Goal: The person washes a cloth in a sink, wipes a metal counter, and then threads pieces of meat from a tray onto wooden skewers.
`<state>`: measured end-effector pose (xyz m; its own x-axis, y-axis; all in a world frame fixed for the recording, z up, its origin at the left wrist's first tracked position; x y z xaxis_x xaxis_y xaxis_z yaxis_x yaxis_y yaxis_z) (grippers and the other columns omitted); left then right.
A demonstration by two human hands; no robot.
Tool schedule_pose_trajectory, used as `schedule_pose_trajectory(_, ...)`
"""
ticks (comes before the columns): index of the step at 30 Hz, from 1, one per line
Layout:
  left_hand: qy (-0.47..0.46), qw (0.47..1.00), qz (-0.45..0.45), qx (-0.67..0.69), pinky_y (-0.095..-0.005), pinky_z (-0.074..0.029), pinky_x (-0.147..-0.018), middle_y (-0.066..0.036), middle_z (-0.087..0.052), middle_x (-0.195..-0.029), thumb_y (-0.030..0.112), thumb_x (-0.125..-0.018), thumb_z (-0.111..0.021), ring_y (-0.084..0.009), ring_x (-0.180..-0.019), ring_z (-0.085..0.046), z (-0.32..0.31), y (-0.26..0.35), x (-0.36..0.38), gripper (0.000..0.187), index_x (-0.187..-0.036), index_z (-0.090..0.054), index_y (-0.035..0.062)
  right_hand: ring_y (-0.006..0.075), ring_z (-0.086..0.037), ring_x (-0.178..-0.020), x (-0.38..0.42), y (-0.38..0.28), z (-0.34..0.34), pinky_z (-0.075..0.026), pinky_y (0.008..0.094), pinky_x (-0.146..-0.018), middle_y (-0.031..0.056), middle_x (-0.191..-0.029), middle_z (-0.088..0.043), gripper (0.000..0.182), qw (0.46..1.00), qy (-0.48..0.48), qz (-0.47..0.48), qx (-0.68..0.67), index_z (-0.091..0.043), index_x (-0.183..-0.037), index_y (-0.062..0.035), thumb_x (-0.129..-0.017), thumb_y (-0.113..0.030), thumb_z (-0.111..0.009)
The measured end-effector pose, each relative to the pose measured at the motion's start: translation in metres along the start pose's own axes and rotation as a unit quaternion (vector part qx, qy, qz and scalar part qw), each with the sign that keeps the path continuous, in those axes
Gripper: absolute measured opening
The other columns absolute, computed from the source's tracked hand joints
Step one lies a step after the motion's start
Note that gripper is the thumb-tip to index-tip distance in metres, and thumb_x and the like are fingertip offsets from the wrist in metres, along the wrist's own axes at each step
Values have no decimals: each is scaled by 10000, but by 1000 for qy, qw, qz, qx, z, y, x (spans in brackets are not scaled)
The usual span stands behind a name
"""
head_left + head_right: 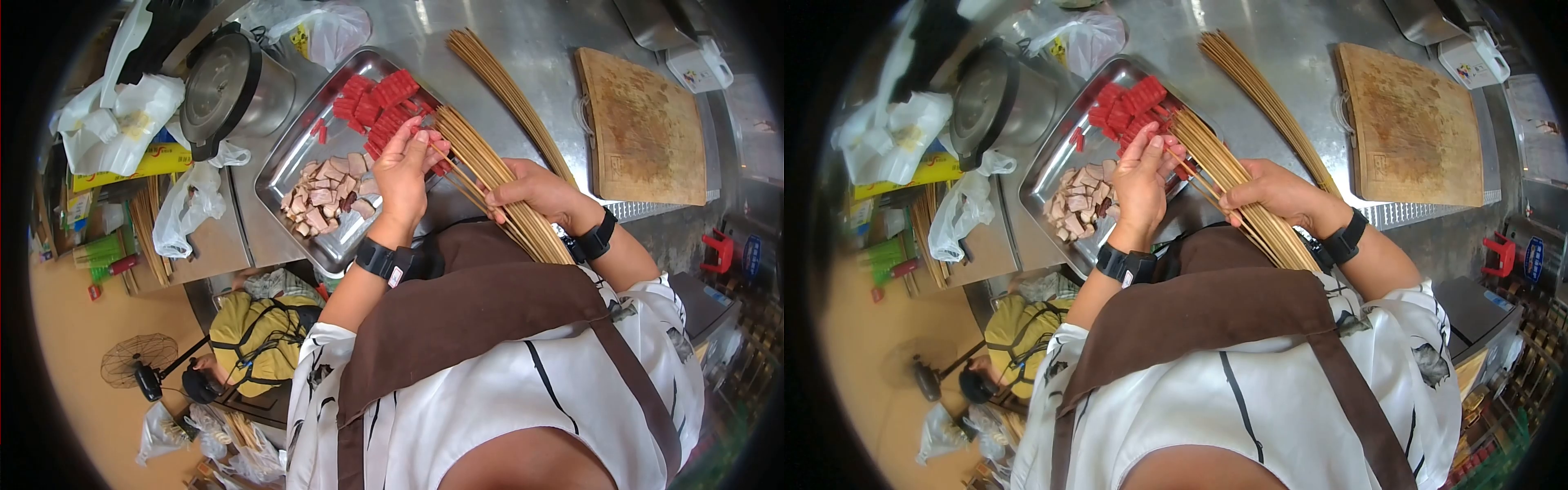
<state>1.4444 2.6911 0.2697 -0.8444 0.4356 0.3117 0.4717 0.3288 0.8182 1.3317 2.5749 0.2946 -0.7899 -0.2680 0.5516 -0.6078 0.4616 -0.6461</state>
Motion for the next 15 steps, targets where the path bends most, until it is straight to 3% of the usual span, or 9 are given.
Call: schedule_pose_trajectory(15, 0, 999, 11, 36, -314, -554, -751, -93, -620, -917, 98, -934, -530, -185, -817, -640, -4, -17, 8, 258, -1162, -527, -21, 128, -583, -592, 1, -1, 1, -495, 242, -561, 90, -741, -573, 228, 1000, 1, 19, 2, -496, -976, 14, -762, 7, -576)
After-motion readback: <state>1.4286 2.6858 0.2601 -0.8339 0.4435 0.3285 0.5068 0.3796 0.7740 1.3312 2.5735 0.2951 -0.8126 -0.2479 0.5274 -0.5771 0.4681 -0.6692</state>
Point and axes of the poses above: each hand's wrist, its own x-axis away from the middle knuckle, its own z-axis out of the back of the hand, y = z × x, the point moved 7 cm from there along -x, towards the middle knuckle
